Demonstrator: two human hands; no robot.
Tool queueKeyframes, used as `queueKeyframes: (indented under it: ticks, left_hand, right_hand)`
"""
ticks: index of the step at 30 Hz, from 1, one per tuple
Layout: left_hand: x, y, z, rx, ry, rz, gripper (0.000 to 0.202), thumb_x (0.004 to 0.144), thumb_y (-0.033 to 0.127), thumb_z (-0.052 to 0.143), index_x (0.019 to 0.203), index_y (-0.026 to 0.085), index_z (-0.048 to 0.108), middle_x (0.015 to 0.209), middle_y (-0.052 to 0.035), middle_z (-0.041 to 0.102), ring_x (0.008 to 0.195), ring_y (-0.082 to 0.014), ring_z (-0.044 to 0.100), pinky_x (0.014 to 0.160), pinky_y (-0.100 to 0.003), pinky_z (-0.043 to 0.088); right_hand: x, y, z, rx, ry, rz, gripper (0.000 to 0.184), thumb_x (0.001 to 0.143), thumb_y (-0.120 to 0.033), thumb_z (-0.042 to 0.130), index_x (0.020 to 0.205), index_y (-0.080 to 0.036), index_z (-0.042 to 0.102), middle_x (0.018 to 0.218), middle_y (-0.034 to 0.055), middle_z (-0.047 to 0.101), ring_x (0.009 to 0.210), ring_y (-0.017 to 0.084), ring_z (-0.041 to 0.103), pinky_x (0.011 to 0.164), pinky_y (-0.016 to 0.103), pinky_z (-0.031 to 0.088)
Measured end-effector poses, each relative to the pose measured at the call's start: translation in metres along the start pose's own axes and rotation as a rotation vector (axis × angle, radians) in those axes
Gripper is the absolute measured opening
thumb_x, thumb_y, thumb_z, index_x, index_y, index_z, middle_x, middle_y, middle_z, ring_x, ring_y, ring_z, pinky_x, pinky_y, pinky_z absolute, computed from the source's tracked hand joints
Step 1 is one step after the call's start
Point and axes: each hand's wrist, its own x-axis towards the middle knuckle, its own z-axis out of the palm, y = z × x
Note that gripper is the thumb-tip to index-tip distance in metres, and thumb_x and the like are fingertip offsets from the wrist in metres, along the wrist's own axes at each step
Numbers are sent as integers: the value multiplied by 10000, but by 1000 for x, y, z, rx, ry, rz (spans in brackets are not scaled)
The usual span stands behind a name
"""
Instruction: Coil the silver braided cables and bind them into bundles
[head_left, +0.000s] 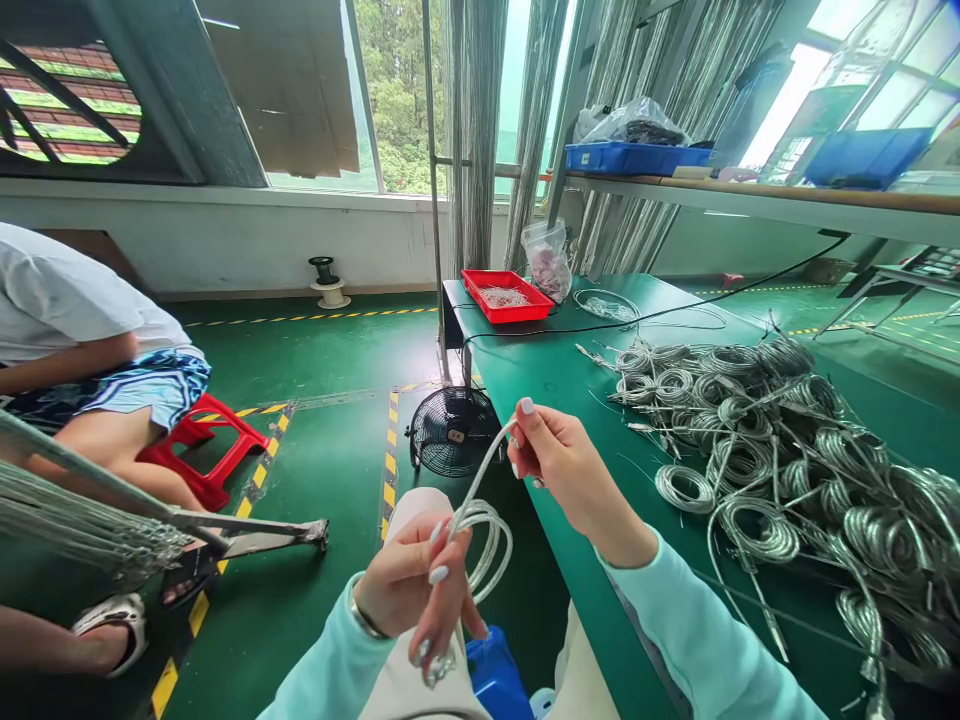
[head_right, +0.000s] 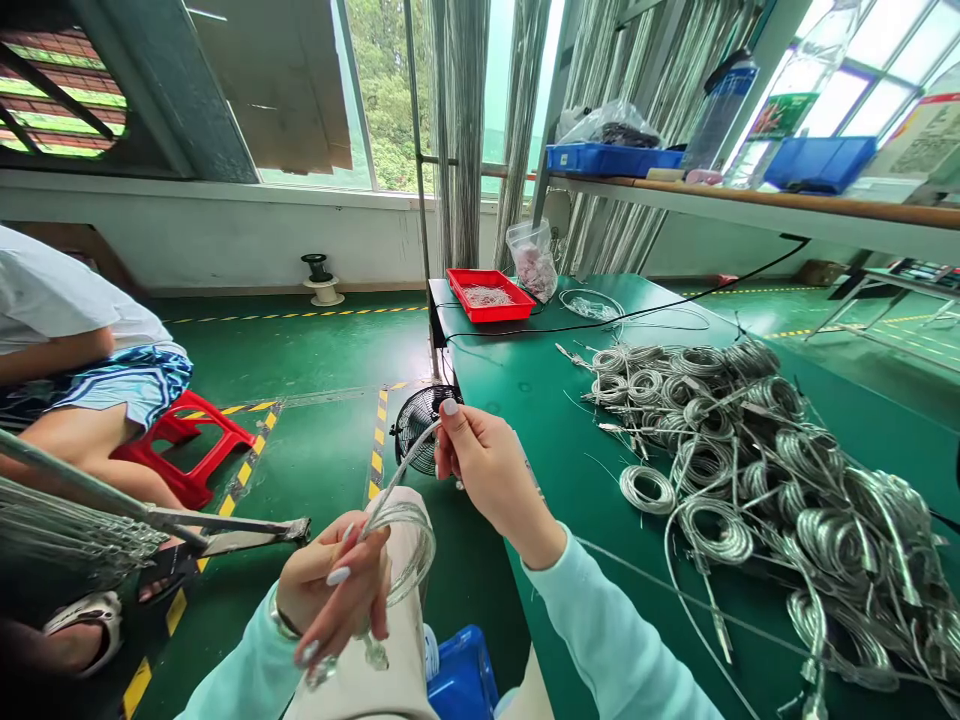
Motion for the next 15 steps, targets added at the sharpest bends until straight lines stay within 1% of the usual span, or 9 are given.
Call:
queueKeyframes:
  ticks: [2,4,6,8,9,11,13,14,15]
  left_hand:
    - [-1,0,-3,-55,-51,90,251,962,242,363,731,179,438,363,42,515,239,-76,431,633,-233,552]
    - [-1,-3,-3,-75,-54,123,255,968,210,304,740,190,416,302,92,400,176,-56,275,579,-203,537]
    - [1,-6,-1,-94,-75,131,271,972,209,277,728,198,397,277,105,353,157,-59,237,515,-181,517]
    - [3,-8,3,-154,-84,189,279,971,207,299,705,203,384,278,108,355,153,-53,227,421,-146,468]
    - [3,-6,6,-208,-58,252,277,971,201,324,701,203,387,290,113,365,160,-45,228,371,-119,428]
    - [-1,3,12,-340,61,433,231,961,165,394,734,199,419,339,123,410,199,-25,282,309,-57,347]
    - [-9,19,14,-418,223,624,153,945,113,445,817,198,449,393,132,456,266,-6,386,299,2,297]
    - [-14,28,13,-410,298,701,132,941,94,452,857,195,454,420,131,482,304,1,436,317,22,300]
    - [-19,36,12,-364,377,751,121,939,83,454,878,187,457,443,125,503,332,4,470,344,31,322]
  right_hand:
    - [4,9,-6,-150,-1,-87,520,891,-612,425,620,-170,474,505,-31,464,467,79,390,449,201,288]
    - [7,17,-12,-257,8,-136,513,923,-570,393,610,-172,476,511,-32,435,484,87,385,482,219,296]
    - [8,22,-16,-330,17,-170,505,941,-543,372,613,-175,480,523,-33,411,495,93,372,495,229,291]
    - [6,28,-20,-390,-1,-184,491,938,-537,382,632,-175,513,539,-33,391,489,94,339,478,233,269]
    - [3,31,-23,-406,-22,-171,471,929,-540,402,662,-176,535,543,-37,381,482,93,321,463,232,261]
    - [-8,41,-29,-416,-76,-87,400,896,-547,471,763,-181,561,543,-49,378,466,91,314,433,222,268]
    - [-24,55,-38,-426,-116,31,348,860,-536,545,866,-188,552,550,-54,425,473,100,384,428,214,332]
    - [-33,62,-43,-453,-118,68,332,858,-519,557,892,-189,556,587,-38,478,504,111,441,447,219,379]
    - [-42,68,-48,-502,-108,69,311,875,-497,542,908,-189,572,642,-13,532,545,124,489,470,226,412]
